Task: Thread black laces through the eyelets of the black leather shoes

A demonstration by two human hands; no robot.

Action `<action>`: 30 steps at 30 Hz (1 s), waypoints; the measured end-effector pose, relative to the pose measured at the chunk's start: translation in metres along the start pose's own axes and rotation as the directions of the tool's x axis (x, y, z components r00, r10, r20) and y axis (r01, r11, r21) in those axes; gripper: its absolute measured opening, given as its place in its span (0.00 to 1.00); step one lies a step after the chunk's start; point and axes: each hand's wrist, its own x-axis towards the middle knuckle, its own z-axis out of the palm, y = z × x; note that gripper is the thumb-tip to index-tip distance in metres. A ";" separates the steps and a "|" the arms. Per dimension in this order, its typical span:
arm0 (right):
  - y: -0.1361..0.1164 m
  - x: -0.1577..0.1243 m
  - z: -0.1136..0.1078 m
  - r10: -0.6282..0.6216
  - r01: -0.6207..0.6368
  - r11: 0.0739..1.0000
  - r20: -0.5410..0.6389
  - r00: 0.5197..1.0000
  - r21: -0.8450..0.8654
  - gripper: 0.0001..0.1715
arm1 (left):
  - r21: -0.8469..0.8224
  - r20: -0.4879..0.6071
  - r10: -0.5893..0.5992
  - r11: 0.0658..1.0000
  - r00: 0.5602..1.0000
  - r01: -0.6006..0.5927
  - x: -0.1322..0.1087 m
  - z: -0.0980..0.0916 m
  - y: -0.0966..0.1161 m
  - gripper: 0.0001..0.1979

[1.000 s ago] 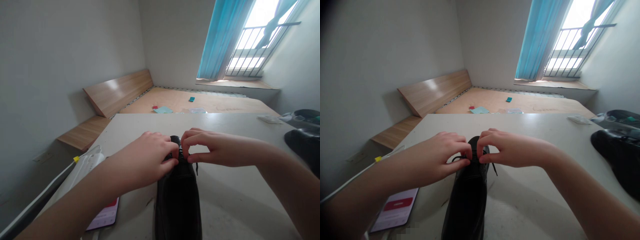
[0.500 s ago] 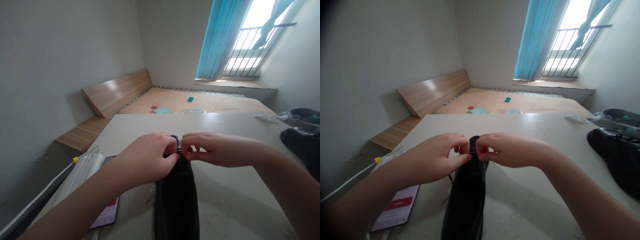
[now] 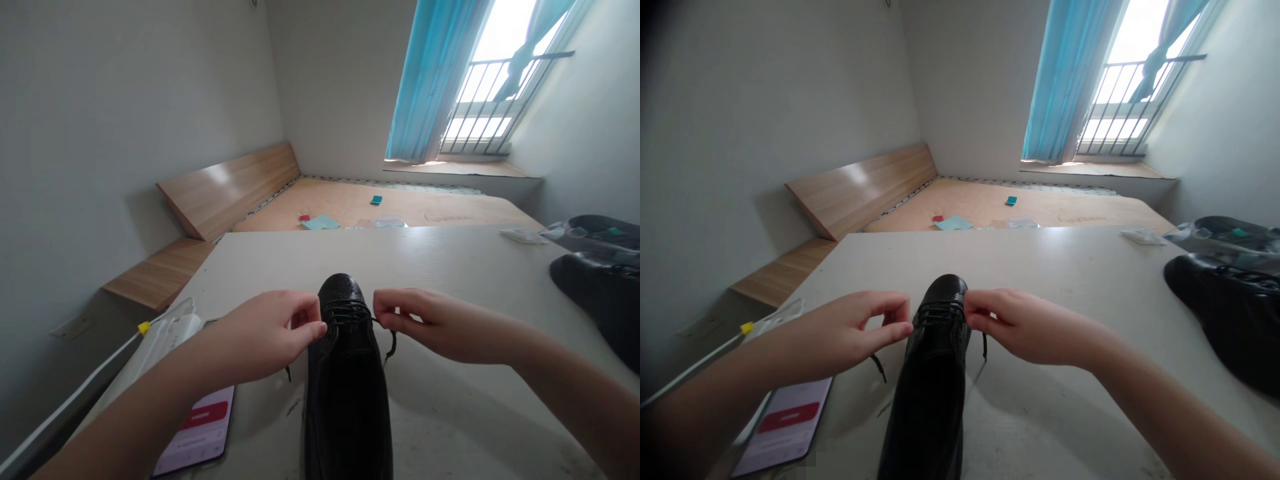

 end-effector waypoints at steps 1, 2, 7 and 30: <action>0.004 0.000 0.003 0.020 -0.022 0.995 0.023 1.000 0.093 0.18 | -0.062 0.031 -0.008 0.998 0.999 0.010 0.000 0.002 -0.003 0.14; 0.007 0.001 0.006 0.026 -0.034 0.981 0.044 0.999 0.190 0.19 | -0.127 0.060 -0.013 0.992 0.998 0.021 0.000 0.005 -0.005 0.15; 0.013 0.009 0.019 0.060 -0.075 0.699 0.046 0.997 0.711 0.21 | -0.405 0.103 0.009 0.914 0.995 0.034 0.000 0.017 -0.001 0.14; -0.009 0.006 0.032 0.231 0.025 0.652 -0.230 0.945 0.758 0.17 | -0.639 -0.067 0.010 0.767 0.998 -0.051 0.008 0.022 0.000 0.15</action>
